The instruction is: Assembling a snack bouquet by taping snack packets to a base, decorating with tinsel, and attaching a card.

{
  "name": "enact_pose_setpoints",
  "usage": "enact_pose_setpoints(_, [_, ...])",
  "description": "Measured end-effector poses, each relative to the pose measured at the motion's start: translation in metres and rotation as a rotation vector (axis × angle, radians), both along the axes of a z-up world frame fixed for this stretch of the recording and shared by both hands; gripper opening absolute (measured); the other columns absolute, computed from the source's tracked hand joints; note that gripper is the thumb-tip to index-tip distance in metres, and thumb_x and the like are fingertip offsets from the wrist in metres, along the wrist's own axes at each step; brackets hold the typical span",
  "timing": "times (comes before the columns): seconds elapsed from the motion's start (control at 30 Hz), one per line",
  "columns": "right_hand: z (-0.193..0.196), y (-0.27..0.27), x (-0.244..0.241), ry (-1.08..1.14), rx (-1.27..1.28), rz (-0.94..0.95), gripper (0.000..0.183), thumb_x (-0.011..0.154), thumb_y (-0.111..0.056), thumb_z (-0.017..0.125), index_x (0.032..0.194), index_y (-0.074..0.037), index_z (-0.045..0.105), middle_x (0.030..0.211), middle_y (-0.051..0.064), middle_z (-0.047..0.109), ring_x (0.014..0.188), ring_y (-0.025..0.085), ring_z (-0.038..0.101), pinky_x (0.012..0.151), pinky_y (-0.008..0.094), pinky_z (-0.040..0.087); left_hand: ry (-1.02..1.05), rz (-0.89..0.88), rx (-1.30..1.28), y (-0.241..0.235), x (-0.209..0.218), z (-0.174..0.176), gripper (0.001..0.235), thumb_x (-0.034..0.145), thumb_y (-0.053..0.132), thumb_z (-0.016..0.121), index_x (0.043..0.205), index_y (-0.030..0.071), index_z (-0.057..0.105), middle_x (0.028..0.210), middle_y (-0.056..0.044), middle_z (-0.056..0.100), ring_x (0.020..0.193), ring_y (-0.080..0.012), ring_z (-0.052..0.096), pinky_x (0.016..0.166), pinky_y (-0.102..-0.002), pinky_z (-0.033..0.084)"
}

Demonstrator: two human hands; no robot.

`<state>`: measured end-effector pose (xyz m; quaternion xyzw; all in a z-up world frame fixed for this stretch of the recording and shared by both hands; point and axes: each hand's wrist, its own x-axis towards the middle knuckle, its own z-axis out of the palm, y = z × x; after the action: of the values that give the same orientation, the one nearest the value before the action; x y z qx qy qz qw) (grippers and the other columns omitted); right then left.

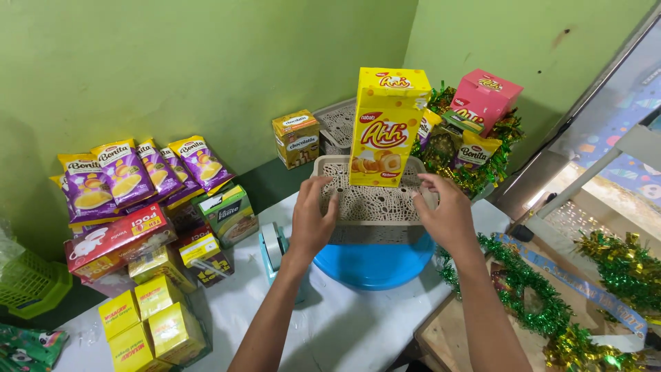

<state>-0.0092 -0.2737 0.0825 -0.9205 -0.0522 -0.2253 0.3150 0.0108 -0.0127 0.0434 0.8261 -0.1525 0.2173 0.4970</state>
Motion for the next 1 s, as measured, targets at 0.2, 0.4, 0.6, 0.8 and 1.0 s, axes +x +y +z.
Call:
enact_pose_setpoints(0.2, [-0.003, 0.002, -0.002, 0.190, -0.127, 0.002, 0.045, 0.095, -0.032, 0.068, 0.137, -0.016, 0.066, 0.125, 0.018, 0.065, 0.125, 0.041, 0.062, 0.104, 0.060, 0.049, -0.111, 0.059, 0.263, -0.003, 0.011, -0.048, 0.026, 0.098, 0.021, 0.069, 0.122, 0.014, 0.066, 0.123, -0.010, 0.057, 0.129, -0.0370, 0.058, 0.107, -0.055, 0.048])
enact_pose_setpoints(0.4, [-0.007, 0.001, 0.002, 0.218, -0.232, 0.037, 0.044, 0.097, -0.032, 0.065, 0.139, -0.018, 0.065, 0.125, 0.015, 0.069, 0.125, 0.038, 0.063, 0.102, 0.062, 0.050, -0.169, 0.003, 0.332, 0.001, -0.003, -0.040, 0.025, 0.101, 0.027, 0.067, 0.118, 0.009, 0.067, 0.125, -0.014, 0.058, 0.137, -0.0437, 0.050, 0.114, -0.058, 0.041])
enact_pose_setpoints(0.6, [-0.027, -0.008, 0.011, 0.273, -0.241, 0.085, 0.055, 0.097, -0.048, 0.055, 0.145, -0.021, 0.057, 0.143, 0.001, 0.060, 0.134, 0.024, 0.054, 0.104, 0.053, 0.043, -0.247, -0.091, 0.402, 0.012, -0.005, -0.033, 0.049, 0.085, 0.038, 0.084, 0.119, 0.009, 0.065, 0.133, -0.014, 0.056, 0.136, -0.0372, 0.046, 0.112, -0.055, 0.039])
enact_pose_setpoints(0.8, [-0.015, -0.007, 0.004, 0.443, -0.338, 0.123, 0.062, 0.095, -0.062, 0.049, 0.151, -0.036, 0.047, 0.151, -0.005, 0.043, 0.144, 0.021, 0.041, 0.113, 0.069, 0.029, -0.248, -0.091, 0.449, 0.015, 0.008, -0.055, 0.055, 0.078, 0.015, 0.088, 0.125, 0.009, 0.060, 0.139, -0.016, 0.053, 0.143, -0.0416, 0.039, 0.114, -0.058, 0.039])
enact_pose_setpoints(1.0, [-0.012, -0.009, 0.000, 0.493, -0.415, 0.173, 0.073, 0.092, -0.057, 0.067, 0.156, -0.039, 0.038, 0.160, 0.000, 0.028, 0.150, 0.029, 0.028, 0.111, 0.067, 0.031, -0.237, -0.098, 0.439, 0.014, 0.006, -0.052, 0.052, 0.080, 0.014, 0.085, 0.126, 0.008, 0.061, 0.139, -0.016, 0.053, 0.145, -0.0426, 0.038, 0.114, -0.058, 0.039])
